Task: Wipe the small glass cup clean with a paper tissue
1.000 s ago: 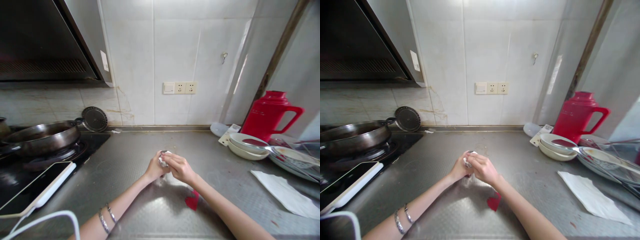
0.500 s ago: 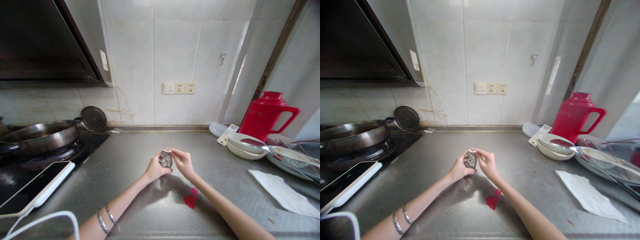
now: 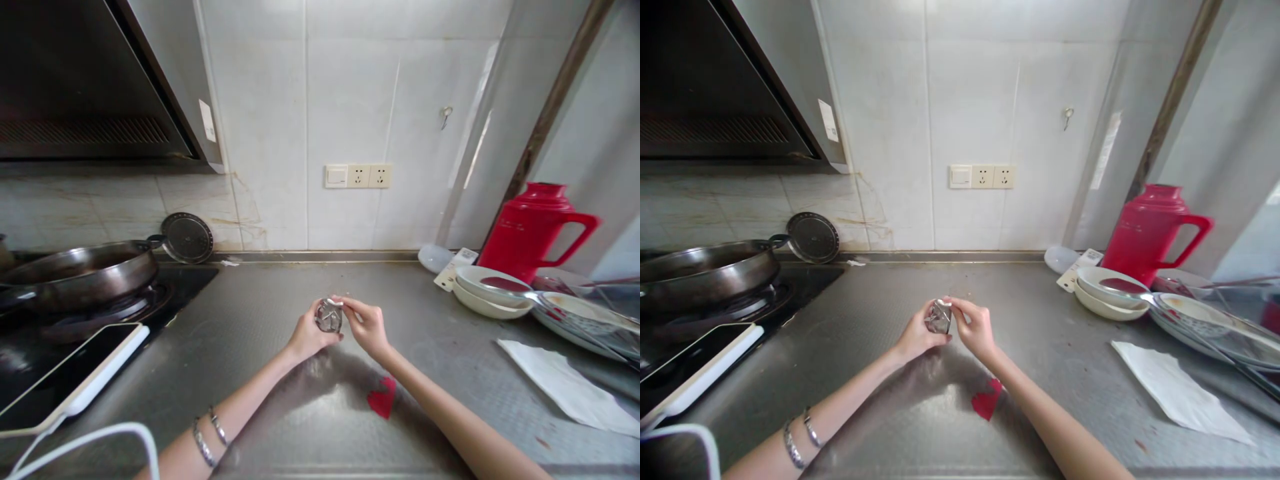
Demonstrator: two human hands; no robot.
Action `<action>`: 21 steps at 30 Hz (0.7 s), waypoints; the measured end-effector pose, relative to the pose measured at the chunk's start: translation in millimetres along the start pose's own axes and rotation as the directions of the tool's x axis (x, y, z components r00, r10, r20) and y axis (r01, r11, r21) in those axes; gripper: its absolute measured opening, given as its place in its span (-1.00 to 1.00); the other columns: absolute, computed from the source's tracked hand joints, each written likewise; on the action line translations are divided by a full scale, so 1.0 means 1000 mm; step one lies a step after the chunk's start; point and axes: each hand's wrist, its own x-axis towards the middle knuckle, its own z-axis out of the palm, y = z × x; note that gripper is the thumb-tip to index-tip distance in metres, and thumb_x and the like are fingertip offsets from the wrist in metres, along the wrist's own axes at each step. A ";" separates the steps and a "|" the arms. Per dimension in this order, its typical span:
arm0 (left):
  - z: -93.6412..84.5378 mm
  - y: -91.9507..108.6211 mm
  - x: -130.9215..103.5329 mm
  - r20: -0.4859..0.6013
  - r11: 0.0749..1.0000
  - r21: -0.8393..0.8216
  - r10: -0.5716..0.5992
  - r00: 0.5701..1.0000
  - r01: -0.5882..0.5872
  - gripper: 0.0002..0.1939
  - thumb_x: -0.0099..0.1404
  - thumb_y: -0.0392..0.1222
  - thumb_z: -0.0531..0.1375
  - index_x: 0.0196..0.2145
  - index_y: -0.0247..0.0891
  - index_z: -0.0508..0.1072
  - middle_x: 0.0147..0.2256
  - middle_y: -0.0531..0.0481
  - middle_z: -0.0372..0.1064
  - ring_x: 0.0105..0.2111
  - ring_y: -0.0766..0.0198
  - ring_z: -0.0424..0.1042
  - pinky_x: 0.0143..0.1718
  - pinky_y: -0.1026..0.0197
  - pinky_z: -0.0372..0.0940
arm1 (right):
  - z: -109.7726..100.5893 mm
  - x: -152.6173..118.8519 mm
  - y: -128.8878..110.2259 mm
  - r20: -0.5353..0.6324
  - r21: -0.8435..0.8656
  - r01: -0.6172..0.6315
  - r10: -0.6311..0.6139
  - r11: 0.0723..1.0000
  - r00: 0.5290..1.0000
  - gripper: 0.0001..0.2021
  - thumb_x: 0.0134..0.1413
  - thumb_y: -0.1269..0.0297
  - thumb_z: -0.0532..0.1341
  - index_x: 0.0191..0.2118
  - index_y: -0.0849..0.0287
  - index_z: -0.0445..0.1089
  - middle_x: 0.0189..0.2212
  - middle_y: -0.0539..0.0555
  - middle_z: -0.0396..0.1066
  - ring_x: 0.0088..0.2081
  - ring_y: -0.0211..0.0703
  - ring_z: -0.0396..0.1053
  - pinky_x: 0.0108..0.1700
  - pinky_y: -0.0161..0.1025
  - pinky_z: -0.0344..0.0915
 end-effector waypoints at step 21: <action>-0.007 -0.004 0.008 -0.066 0.999 0.031 0.040 0.997 -0.038 -0.36 -0.17 -0.30 0.41 -0.09 -0.27 0.32 -0.25 -0.04 0.48 -0.25 0.19 0.46 -0.19 0.21 0.33 | -0.007 0.003 -0.009 0.344 -0.109 0.583 -0.520 0.805 0.782 -0.54 0.13 0.63 -0.05 0.11 0.21 0.26 -0.08 0.19 0.48 0.11 -0.07 0.32 0.08 -0.06 0.40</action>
